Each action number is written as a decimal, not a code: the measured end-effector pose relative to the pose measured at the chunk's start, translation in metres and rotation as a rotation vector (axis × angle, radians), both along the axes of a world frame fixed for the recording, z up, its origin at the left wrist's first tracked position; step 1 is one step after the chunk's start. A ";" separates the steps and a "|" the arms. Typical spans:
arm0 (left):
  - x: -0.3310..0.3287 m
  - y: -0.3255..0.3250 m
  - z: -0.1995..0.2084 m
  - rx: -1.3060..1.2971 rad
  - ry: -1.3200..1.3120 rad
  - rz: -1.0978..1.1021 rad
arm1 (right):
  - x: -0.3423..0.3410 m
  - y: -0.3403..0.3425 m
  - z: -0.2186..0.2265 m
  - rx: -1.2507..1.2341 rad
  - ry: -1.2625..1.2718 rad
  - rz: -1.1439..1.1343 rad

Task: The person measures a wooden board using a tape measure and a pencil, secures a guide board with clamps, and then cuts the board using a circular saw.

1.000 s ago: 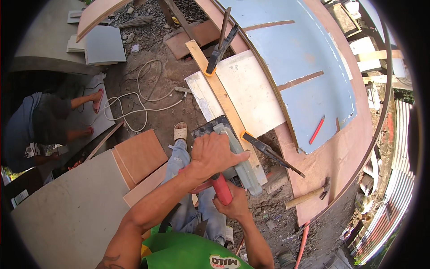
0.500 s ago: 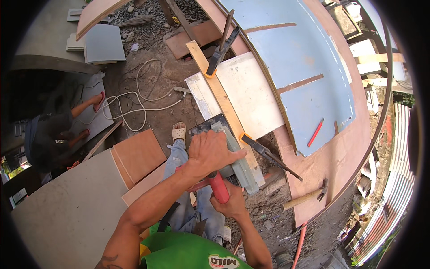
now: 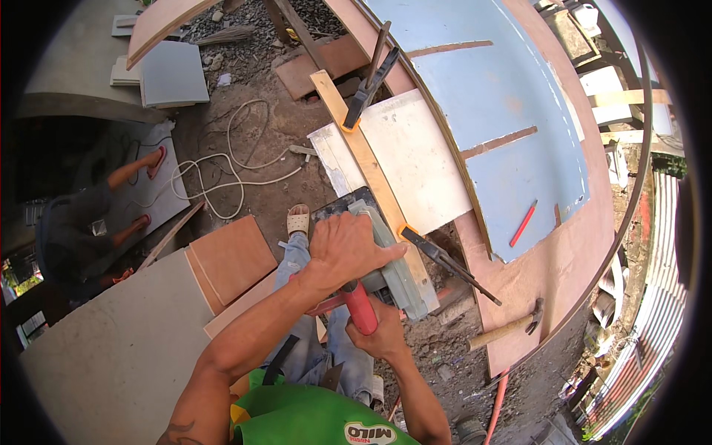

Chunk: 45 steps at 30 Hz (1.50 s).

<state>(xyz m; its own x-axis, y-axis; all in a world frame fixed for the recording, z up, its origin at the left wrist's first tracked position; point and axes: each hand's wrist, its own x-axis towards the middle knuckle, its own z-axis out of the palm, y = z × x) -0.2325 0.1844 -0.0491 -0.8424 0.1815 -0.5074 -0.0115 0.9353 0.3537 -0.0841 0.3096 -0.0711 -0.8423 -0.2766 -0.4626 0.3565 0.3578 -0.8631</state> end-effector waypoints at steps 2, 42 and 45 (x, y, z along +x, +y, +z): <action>-0.001 -0.001 0.000 -0.001 0.001 0.000 | -0.002 -0.001 0.001 -0.003 -0.010 -0.001; -0.023 -0.018 -0.007 0.023 0.020 0.044 | -0.023 -0.020 0.001 -0.005 0.067 -0.038; -0.024 -0.019 -0.008 -0.023 0.014 0.012 | -0.024 -0.021 0.002 -0.004 0.063 -0.035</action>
